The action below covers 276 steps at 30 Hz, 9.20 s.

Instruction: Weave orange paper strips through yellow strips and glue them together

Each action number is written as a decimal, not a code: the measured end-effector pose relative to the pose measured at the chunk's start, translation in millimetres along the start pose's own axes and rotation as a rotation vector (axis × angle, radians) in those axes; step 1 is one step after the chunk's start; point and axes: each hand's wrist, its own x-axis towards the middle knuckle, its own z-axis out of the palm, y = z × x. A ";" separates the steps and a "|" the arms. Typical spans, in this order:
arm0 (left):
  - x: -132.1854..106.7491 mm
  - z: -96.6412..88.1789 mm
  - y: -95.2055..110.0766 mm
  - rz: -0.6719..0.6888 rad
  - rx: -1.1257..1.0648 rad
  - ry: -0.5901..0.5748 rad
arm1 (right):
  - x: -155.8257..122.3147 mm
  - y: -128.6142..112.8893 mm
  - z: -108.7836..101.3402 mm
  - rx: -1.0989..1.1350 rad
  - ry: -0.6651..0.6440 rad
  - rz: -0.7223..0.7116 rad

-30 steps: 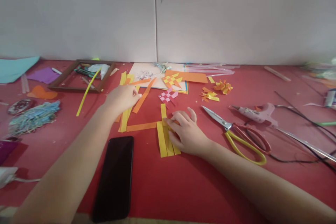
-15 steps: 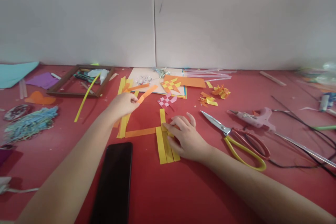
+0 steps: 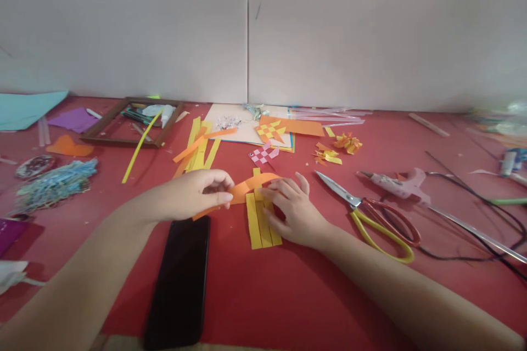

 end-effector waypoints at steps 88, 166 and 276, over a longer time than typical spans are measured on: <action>13.3 41.6 -32.2 0.070 0.080 0.247 | -1.3 -5.8 -0.9 0.452 0.218 0.459; 2.3 118.5 -13.8 0.553 0.790 0.598 | -5.3 23.2 -30.2 0.296 0.058 0.397; 3.4 95.8 -10.4 0.459 0.466 0.515 | -4.5 -11.4 -7.7 -0.032 -0.015 -0.226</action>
